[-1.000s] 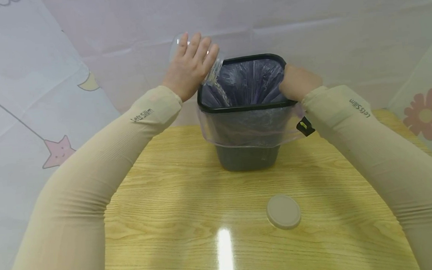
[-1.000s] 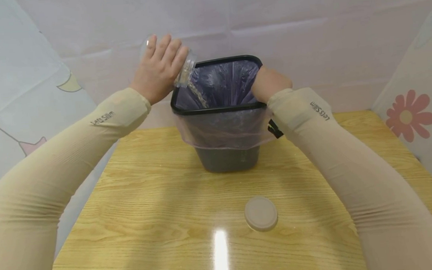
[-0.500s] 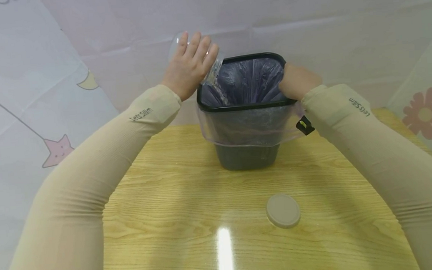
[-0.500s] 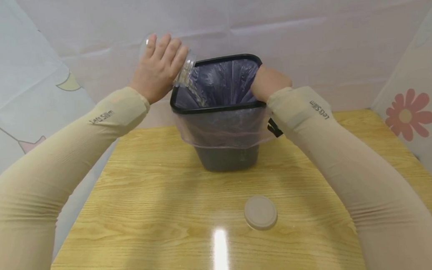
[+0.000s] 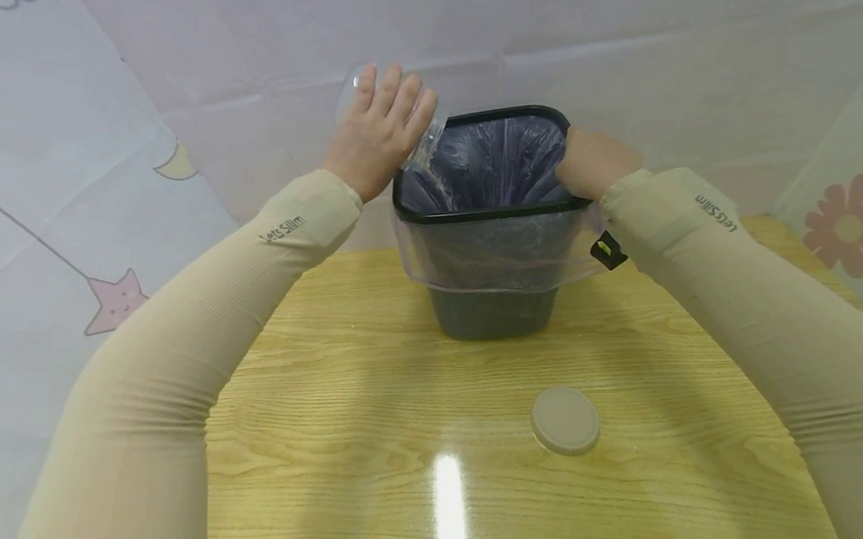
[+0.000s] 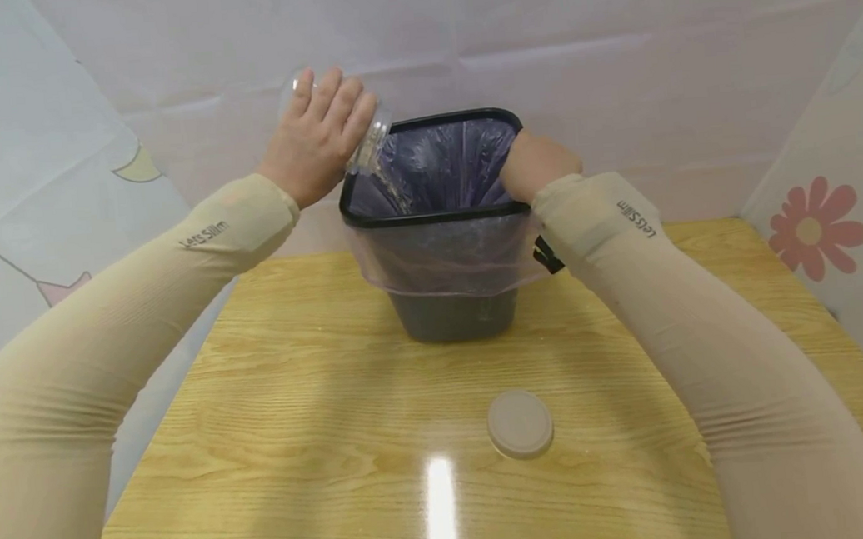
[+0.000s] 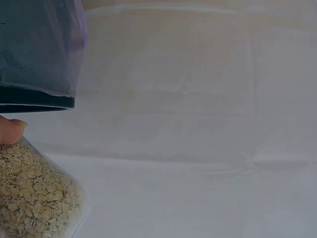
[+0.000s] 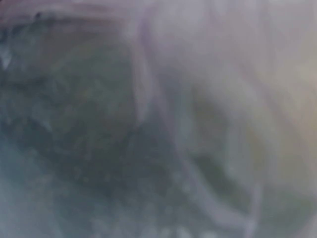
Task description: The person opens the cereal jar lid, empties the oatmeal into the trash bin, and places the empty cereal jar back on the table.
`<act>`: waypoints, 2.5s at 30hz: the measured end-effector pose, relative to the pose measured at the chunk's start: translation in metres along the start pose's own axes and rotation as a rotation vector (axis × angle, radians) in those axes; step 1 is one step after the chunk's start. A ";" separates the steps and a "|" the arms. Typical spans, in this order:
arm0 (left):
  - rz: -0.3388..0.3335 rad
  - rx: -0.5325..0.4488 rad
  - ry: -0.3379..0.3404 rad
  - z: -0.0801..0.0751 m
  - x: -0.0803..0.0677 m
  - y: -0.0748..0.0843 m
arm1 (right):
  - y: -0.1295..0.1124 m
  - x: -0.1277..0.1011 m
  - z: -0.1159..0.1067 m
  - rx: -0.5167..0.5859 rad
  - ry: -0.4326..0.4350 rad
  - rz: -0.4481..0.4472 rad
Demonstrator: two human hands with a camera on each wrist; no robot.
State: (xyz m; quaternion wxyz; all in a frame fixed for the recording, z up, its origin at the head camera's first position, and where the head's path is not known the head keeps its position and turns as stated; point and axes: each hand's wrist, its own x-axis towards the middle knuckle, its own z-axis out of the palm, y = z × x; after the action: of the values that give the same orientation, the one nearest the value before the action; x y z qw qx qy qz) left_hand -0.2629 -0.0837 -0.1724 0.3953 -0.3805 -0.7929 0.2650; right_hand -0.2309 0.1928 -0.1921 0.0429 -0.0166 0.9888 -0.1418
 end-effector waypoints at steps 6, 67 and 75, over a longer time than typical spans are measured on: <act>0.008 -0.005 -0.015 0.000 0.000 0.000 | -0.001 0.000 0.001 -0.001 -0.001 0.010; 0.035 0.044 0.034 0.003 -0.002 0.000 | 0.001 0.002 0.001 -0.002 -0.028 0.011; 0.030 0.063 0.070 0.005 -0.003 0.000 | 0.001 0.003 0.000 -0.001 -0.023 0.010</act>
State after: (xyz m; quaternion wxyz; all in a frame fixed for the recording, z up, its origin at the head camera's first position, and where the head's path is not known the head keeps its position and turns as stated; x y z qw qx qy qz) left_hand -0.2658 -0.0869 -0.1763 0.4305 -0.3888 -0.7641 0.2823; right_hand -0.2334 0.1938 -0.1930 0.0550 -0.0131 0.9884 -0.1410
